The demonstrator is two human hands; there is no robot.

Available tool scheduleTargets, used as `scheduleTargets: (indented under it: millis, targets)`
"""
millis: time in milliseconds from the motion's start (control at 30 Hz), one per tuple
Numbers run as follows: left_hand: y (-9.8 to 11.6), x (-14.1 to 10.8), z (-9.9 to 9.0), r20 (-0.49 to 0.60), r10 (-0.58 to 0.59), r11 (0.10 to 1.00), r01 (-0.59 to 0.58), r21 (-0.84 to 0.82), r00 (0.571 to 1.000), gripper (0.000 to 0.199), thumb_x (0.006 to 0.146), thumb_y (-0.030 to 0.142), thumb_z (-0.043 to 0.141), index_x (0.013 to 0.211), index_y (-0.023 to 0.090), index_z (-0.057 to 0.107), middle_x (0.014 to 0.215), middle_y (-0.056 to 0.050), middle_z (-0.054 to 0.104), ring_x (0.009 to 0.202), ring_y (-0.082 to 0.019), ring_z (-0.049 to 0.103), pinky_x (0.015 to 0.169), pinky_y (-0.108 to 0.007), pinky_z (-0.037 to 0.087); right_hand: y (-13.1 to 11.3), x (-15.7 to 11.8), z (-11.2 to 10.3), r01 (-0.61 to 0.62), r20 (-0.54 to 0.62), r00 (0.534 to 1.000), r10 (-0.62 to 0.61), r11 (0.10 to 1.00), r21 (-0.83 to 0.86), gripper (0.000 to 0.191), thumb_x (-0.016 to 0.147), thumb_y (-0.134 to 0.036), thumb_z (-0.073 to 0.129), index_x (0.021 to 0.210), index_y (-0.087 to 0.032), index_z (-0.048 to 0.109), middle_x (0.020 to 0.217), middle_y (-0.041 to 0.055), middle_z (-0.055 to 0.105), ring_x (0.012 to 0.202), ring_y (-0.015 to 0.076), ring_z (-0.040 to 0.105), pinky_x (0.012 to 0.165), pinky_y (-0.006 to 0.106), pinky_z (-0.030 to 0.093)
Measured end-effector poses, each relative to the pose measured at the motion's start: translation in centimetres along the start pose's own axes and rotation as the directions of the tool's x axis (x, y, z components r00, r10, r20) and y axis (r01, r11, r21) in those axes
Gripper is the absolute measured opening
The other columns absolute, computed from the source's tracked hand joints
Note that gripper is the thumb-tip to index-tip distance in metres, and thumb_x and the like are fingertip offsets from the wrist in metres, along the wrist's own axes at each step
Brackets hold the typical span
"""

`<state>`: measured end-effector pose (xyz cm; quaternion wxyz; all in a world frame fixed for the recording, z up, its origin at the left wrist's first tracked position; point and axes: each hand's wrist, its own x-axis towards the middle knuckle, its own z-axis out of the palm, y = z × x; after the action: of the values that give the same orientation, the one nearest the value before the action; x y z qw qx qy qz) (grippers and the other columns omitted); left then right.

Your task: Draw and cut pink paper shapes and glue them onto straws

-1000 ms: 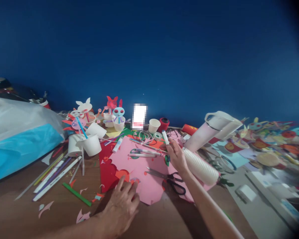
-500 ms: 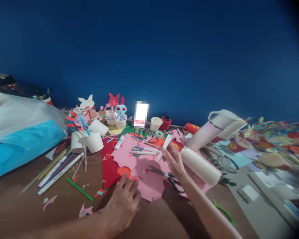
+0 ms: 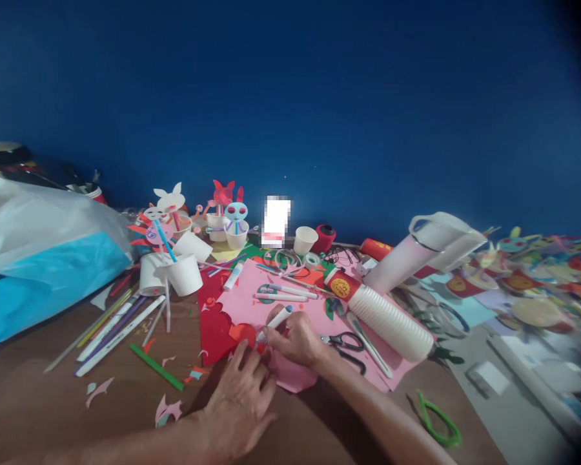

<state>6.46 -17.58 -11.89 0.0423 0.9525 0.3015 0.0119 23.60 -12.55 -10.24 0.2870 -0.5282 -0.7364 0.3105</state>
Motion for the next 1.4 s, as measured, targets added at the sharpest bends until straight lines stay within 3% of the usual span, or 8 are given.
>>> scheduleTargets:
  millis: [233, 400, 1000, 1400]
  targets:
    - [0.1, -0.3, 0.6, -0.018, -0.011, 1.000, 0.010, -0.016, 1.000, 0.054, 0.086, 0.054, 0.033, 0.114, 0.014, 0.056, 0.113, -0.015, 0.059, 0.114, -0.031, 0.042, 0.103, -0.052, 0.012, 0.0, 0.1, 0.0, 0.060, 0.021, 0.998, -0.058, 0.992, -0.114, 0.013, 0.078, -0.023, 0.051, 0.071, -0.016, 0.059, 0.052, -0.0031, 0.055, 0.044, 0.0087, 0.046, 0.046, 0.019, 0.033]
    - [0.3, -0.2, 0.4, -0.017, -0.021, 0.999, 0.020, -0.035, 1.000, 0.053, 0.086, 0.053, 0.035, 0.114, 0.014, 0.056, 0.114, -0.014, 0.058, 0.114, -0.030, 0.043, 0.102, -0.049, 0.018, -0.1, 0.0, -0.1, 0.072, 0.016, 0.997, -0.071, 0.993, -0.089, 0.010, 0.079, -0.022, 0.051, 0.073, -0.017, 0.058, 0.056, -0.0027, 0.057, 0.047, 0.0092, 0.049, 0.048, 0.018, 0.036]
    - [0.1, 0.0, 0.3, 0.004, -0.016, 0.999, 0.016, -0.038, 1.000, 0.055, 0.086, 0.054, 0.034, 0.115, 0.013, 0.055, 0.113, -0.015, 0.058, 0.113, -0.031, 0.042, 0.102, -0.050, 0.018, 0.4, 0.2, -0.1, 0.067, 0.023, 0.998, -0.065, 0.988, -0.140, 0.009, 0.077, -0.021, 0.051, 0.073, -0.017, 0.058, 0.051, -0.0040, 0.052, 0.043, 0.0087, 0.044, 0.045, 0.018, 0.032]
    - [0.1, 0.0, 0.2, 0.028, -0.012, 0.999, 0.014, -0.051, 1.000, 0.056, 0.087, 0.054, 0.031, 0.117, 0.012, 0.054, 0.116, -0.016, 0.057, 0.114, -0.032, 0.043, 0.101, -0.051, 0.019, 1.0, -0.2, -0.7, 0.050, 0.000, 0.999, -0.050, 0.991, -0.126, 0.008, 0.078, -0.021, 0.050, 0.073, -0.018, 0.055, 0.053, -0.0021, 0.056, 0.046, 0.0106, 0.051, 0.048, 0.019, 0.036]
